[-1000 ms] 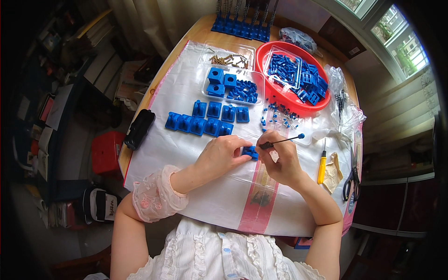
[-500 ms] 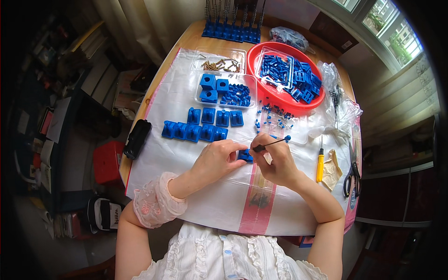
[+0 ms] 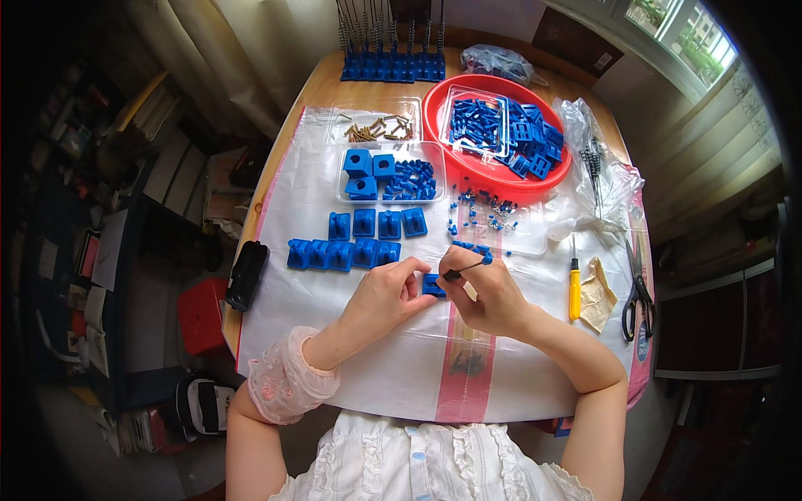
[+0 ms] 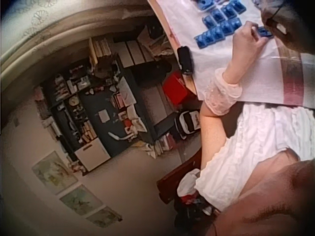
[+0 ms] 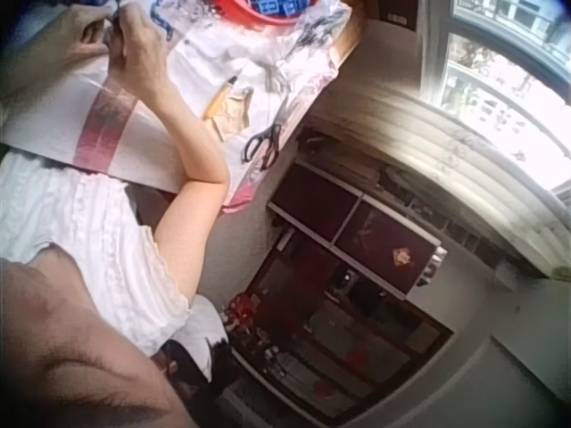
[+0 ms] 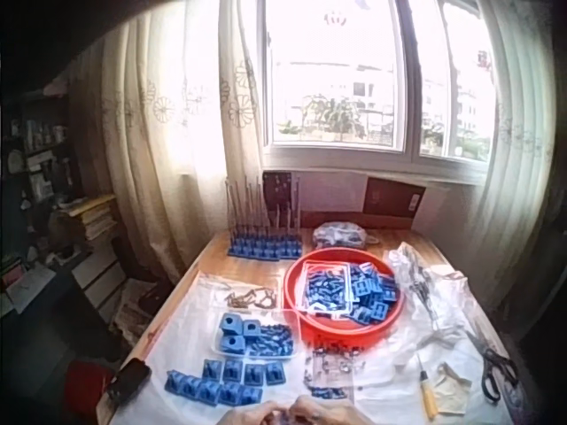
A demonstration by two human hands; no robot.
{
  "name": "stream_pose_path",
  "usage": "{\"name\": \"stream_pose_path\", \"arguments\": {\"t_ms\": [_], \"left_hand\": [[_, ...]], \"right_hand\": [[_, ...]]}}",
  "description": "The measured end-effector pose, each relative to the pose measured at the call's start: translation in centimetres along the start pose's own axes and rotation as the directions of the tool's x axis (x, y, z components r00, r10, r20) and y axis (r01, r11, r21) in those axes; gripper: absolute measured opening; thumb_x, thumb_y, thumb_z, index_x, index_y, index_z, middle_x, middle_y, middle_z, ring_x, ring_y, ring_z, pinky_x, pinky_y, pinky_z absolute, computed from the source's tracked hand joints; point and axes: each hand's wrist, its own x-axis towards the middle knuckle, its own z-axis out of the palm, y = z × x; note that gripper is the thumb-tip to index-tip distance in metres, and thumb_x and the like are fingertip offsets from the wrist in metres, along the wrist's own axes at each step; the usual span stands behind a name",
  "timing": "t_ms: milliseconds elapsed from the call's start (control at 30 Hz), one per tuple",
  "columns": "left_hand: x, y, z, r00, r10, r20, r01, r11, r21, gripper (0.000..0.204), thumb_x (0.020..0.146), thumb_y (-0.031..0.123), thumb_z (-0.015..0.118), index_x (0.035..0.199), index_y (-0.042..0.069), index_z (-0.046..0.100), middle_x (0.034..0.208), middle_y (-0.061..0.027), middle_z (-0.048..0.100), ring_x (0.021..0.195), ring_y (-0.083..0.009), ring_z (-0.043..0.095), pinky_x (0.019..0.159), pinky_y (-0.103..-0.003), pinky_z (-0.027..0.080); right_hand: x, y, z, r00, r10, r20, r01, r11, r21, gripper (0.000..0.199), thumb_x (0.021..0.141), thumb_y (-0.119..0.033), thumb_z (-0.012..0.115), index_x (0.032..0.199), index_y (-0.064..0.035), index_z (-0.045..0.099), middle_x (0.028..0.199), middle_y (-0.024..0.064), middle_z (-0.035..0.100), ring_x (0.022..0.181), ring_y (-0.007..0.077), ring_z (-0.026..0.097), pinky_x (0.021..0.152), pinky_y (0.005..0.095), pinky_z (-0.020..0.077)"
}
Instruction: Assembling small blue plastic lighting components and coiled wire parts at a table.
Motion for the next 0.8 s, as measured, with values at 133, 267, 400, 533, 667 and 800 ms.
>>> {"name": "stream_pose_path", "arguments": {"t_ms": [133, 267, 400, 533, 667, 800], "left_hand": [[-0.07, -0.38, 0.20, 0.999, 0.039, -0.015, -0.039, 0.999, 0.007, 0.033, 0.083, 0.013, 0.086, 0.108, 0.001, 0.068, 0.072, -0.0022, 0.062, 0.060, -0.0091, 0.057, 0.057, -0.025, 0.049], [-0.04, -0.24, 0.16, 0.999, 0.048, -0.016, -0.048, 0.999, 0.005, 0.033, 0.083, 0.012, 0.085, 0.109, 0.002, 0.069, 0.072, -0.0024, 0.062, 0.060, -0.0095, 0.057, 0.058, -0.026, 0.049], [-0.07, -0.37, 0.26, 0.998, 0.054, -0.022, -0.054, 0.999, 0.004, 0.032, 0.083, 0.012, 0.085, 0.110, 0.002, 0.069, 0.073, -0.0025, 0.062, 0.061, -0.0101, 0.057, 0.058, -0.026, 0.049], [-0.19, -0.43, 0.19, 0.998, 0.059, -0.022, -0.059, 0.998, 0.016, 0.032, 0.083, 0.012, 0.085, 0.109, 0.002, 0.069, 0.073, -0.0025, 0.062, 0.061, -0.0104, 0.057, 0.058, -0.027, 0.049], [-0.06, -0.33, 0.22, 0.997, 0.068, -0.021, -0.068, 0.997, 0.026, 0.031, 0.083, 0.012, 0.084, 0.108, 0.002, 0.069, 0.072, -0.0024, 0.061, 0.061, -0.0105, 0.057, 0.058, -0.027, 0.049], [-0.07, -0.53, 0.30, 0.997, 0.075, -0.021, -0.074, 0.997, 0.035, 0.032, 0.083, 0.013, 0.084, 0.109, 0.002, 0.069, 0.072, -0.0024, 0.061, 0.061, -0.0107, 0.057, 0.058, -0.027, 0.049]], "right_hand": [[0.13, -0.10, -0.04, 1.000, -0.012, 0.003, 0.013, 1.000, -0.014, 0.027, 0.078, 0.015, 0.064, 0.098, 0.0013, 0.050, 0.084, 0.0168, 0.056, 0.072, 0.0383, 0.062, 0.058, 0.0449, 0.0443], [-0.02, 0.01, -0.02, 1.000, -0.014, 0.004, 0.014, 0.999, -0.035, 0.028, 0.078, 0.014, 0.065, 0.098, 0.0012, 0.050, 0.084, 0.0169, 0.056, 0.072, 0.0383, 0.062, 0.058, 0.0447, 0.0440], [0.09, -0.27, -0.13, 1.000, -0.013, -0.002, 0.013, 0.999, -0.032, 0.028, 0.079, 0.014, 0.064, 0.098, 0.0012, 0.050, 0.084, 0.0170, 0.056, 0.072, 0.0386, 0.062, 0.058, 0.0447, 0.0443], [0.27, -0.23, 0.05, 1.000, -0.020, -0.003, 0.020, 1.000, -0.013, 0.027, 0.079, 0.014, 0.064, 0.097, 0.0012, 0.049, 0.084, 0.0172, 0.057, 0.073, 0.0393, 0.063, 0.059, 0.0447, 0.0456], [0.10, -0.10, -0.03, 1.000, -0.013, -0.002, 0.013, 1.000, -0.023, 0.027, 0.079, 0.014, 0.064, 0.097, 0.0012, 0.050, 0.085, 0.0175, 0.057, 0.074, 0.0399, 0.063, 0.060, 0.0446, 0.0464], [0.16, -0.20, -0.09, 1.000, -0.013, 0.004, 0.013, 1.000, -0.019, 0.027, 0.078, 0.015, 0.063, 0.097, 0.0012, 0.049, 0.085, 0.0177, 0.058, 0.075, 0.0403, 0.063, 0.060, 0.0447, 0.0465]]}}
